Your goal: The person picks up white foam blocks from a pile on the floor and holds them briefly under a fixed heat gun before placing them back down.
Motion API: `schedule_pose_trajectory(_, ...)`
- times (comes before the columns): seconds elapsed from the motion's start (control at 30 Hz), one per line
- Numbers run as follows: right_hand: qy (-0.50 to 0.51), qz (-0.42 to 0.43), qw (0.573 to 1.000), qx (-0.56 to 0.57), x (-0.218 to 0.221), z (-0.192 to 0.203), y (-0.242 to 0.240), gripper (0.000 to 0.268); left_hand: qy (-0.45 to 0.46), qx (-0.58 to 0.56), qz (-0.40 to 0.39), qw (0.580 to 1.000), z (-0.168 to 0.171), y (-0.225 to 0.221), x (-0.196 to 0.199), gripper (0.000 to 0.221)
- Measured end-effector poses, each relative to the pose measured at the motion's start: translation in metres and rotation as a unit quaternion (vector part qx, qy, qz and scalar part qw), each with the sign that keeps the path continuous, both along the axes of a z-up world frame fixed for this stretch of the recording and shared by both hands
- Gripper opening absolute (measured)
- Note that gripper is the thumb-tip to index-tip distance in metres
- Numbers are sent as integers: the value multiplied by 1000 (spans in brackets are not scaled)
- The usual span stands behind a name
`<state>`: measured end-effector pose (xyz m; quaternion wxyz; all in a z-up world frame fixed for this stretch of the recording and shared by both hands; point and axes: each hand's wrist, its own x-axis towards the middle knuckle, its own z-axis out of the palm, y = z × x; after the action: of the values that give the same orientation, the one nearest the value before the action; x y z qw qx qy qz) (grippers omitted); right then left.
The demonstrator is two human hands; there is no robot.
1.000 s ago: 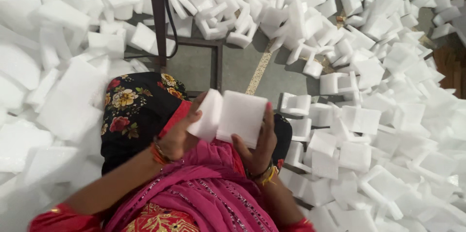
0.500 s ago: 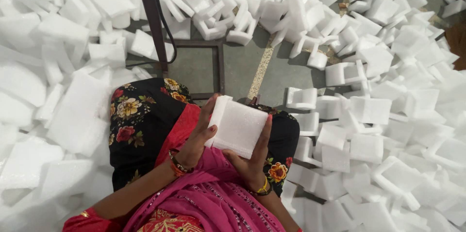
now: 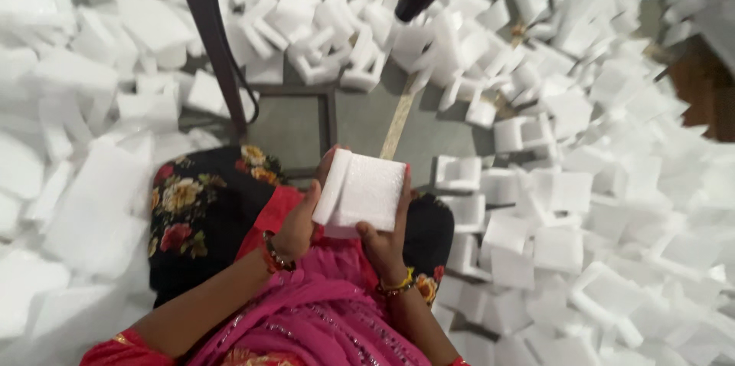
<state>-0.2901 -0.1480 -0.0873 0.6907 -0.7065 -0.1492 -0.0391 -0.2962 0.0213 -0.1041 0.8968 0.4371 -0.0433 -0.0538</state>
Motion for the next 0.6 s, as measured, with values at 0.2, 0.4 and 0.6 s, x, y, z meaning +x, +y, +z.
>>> schedule_pose_trajectory(0.2,-16,18,997,69,129,-1,9,109,117,-144,-33,982,4,-6,137,68)
schedule_pose_trajectory(0.4,47,-45,998,-20,234,21,8,86,-25,-166,-36,985,44,9,247,69)
schedule_pose_trajectory(0.6,-1,24,997,78,250,57,8,76,-30,-125,-19,992,73,0,268,64)
